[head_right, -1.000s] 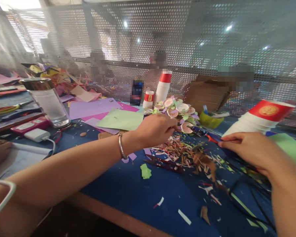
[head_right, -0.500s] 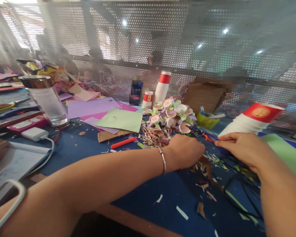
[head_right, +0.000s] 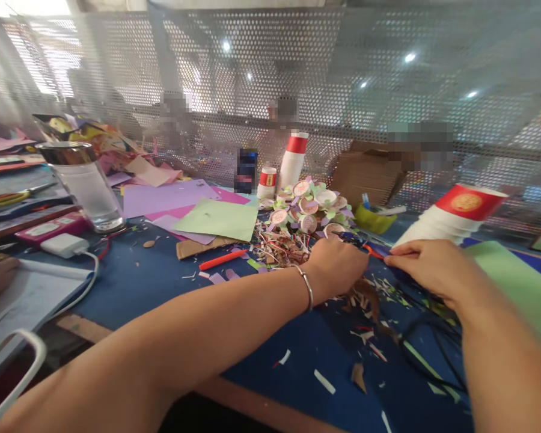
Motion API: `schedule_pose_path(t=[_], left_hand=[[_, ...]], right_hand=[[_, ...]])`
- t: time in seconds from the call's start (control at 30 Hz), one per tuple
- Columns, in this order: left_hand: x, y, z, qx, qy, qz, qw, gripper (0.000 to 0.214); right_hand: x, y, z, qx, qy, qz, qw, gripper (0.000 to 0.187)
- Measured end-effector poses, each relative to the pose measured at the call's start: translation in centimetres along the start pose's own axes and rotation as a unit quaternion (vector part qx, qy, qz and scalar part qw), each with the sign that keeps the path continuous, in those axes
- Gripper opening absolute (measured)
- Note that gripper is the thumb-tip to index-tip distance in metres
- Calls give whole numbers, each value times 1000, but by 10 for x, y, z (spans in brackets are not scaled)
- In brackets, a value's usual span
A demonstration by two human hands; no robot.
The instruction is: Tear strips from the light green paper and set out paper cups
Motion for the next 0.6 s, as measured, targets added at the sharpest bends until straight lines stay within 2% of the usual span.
schedule_pose_path(t=[0.07,0.13,0.23,0.3,0.37,0.47,0.53,0.6], left_hand=[[-4,5,11,-20,13,-42,999,26],[4,13,28,-53,20,-51,997,27],[38,28,53,-108,22,-1,994,38],[63,42,64,-132,22,42,990,43],[82,57,69,-141,27,64,988,41],[98,76,76,-160,37,74,984,31],[109,83,89,-208,56,82,973,40],[125,89,108,-298,108,98,943,48]], right_hand=[[0,-2,-3,12,9,11,1000,27],[-1,-5,-6,20,16,21,999,29],[-1,-8,-9,30,24,31,999,30],[0,-8,-12,40,28,40,998,30],[3,-8,-16,50,32,48,997,30],[7,-6,-19,58,42,52,996,27],[10,-5,-19,54,49,51,996,23],[13,-2,-15,34,46,51,997,17]])
Point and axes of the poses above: each hand's wrist, its own y-axis away from the middle knuckle, its own z-axis out of the back of the hand, x = y × z, the point moved 6 cm from there along -y, towards the middle knuckle, and after that the axes turned 5 degrees about y, right-handed, at the moved point
